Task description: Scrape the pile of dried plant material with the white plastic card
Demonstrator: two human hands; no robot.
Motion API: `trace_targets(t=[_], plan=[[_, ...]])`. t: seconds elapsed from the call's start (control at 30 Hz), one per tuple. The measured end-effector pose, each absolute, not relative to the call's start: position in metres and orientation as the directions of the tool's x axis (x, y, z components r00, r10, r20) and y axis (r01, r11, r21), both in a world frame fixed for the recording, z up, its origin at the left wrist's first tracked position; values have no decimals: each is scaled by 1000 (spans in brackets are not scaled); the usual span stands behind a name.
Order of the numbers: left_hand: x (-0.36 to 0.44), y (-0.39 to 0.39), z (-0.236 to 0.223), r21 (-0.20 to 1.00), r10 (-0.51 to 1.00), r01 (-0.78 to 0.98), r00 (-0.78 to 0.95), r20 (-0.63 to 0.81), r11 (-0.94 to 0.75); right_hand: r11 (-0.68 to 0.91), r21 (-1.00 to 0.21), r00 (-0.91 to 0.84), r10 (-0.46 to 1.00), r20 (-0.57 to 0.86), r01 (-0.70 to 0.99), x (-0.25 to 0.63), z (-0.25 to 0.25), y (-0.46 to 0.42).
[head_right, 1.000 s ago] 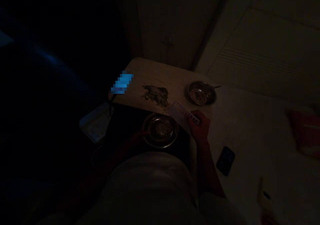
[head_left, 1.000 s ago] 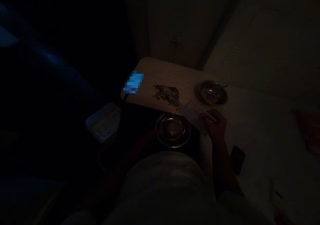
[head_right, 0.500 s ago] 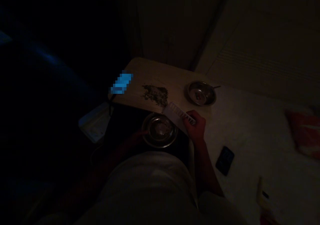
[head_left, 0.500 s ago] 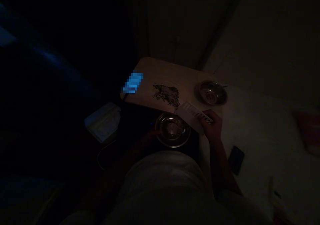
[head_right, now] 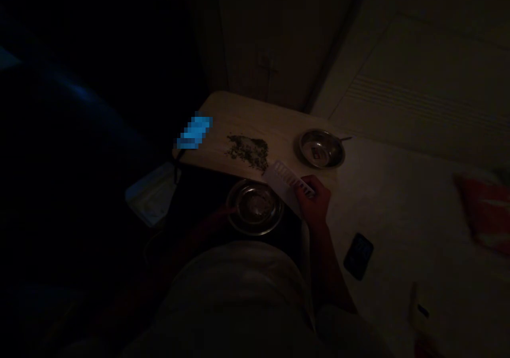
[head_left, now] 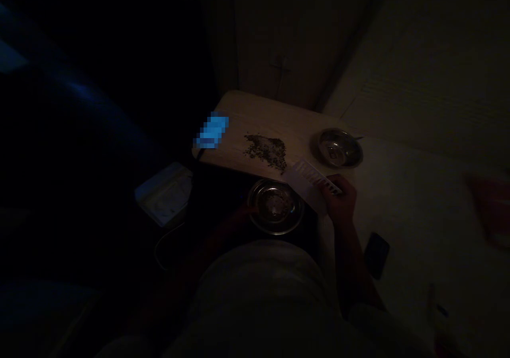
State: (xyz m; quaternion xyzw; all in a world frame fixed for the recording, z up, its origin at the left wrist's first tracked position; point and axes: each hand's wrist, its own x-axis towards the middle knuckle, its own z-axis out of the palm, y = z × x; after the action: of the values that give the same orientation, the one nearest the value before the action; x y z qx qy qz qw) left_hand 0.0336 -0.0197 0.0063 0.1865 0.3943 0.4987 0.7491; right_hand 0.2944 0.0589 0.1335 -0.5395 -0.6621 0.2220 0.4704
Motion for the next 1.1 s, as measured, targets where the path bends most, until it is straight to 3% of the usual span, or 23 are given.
trace_targets(t=[0.23, 1.1], plan=[[31, -18, -4, 675, 890, -588, 206, -408, 446, 292, -778, 142, 889, 435, 556, 294, 132, 61], [33, -19, 2, 673, 904, -610, 216, -368, 420, 295, -798, 71, 920, 387, 525, 287, 134, 59]])
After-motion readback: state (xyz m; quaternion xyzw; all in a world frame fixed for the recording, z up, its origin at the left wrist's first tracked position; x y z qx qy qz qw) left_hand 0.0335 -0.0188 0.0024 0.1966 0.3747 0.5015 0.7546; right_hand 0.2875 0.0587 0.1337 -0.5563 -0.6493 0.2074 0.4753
